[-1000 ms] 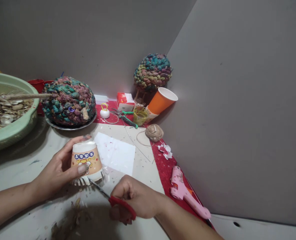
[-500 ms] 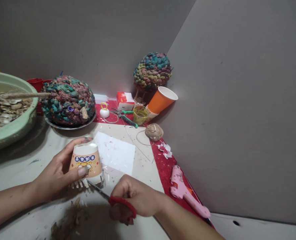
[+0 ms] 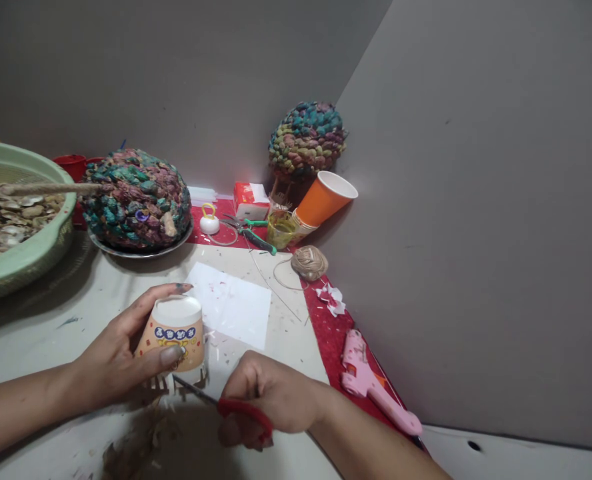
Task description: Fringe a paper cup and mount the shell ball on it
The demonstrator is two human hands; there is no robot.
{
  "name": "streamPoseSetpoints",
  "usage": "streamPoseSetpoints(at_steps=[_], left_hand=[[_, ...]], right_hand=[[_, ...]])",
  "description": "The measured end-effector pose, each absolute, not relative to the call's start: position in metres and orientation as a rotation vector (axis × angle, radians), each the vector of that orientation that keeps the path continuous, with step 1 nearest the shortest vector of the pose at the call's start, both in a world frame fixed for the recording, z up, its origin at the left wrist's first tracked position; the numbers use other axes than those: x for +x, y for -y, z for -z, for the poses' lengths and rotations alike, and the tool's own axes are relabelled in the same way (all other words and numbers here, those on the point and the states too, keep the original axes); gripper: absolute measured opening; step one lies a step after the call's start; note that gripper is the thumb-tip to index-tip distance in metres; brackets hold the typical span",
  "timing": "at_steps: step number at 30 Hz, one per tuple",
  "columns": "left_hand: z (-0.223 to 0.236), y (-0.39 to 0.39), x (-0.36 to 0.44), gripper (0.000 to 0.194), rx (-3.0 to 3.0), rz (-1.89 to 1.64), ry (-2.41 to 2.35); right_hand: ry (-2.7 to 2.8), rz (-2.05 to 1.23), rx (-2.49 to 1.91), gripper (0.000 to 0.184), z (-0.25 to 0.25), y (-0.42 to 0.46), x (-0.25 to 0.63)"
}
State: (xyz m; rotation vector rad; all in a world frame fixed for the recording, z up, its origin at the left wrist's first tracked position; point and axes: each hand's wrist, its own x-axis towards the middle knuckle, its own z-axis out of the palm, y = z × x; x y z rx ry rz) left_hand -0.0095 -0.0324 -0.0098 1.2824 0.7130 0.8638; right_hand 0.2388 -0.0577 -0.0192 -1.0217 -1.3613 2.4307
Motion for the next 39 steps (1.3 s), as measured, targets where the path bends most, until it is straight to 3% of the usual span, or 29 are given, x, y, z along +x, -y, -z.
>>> streamPoseSetpoints(at_steps=[17, 39], left_hand=[[0.0095, 0.0309, -0.0105, 0.057, 1.219, -0.95, -0.826], [0.0089, 0.0271, -0.009, 0.055, 1.199, -0.934, -0.815]], right_hand=[[1.347, -2.425, -1.127, 0.045, 0.0156, 0.062, 0.2387], [1.363, -2.421, -0.918, 0.057, 0.0232, 0.0605, 0.2412]])
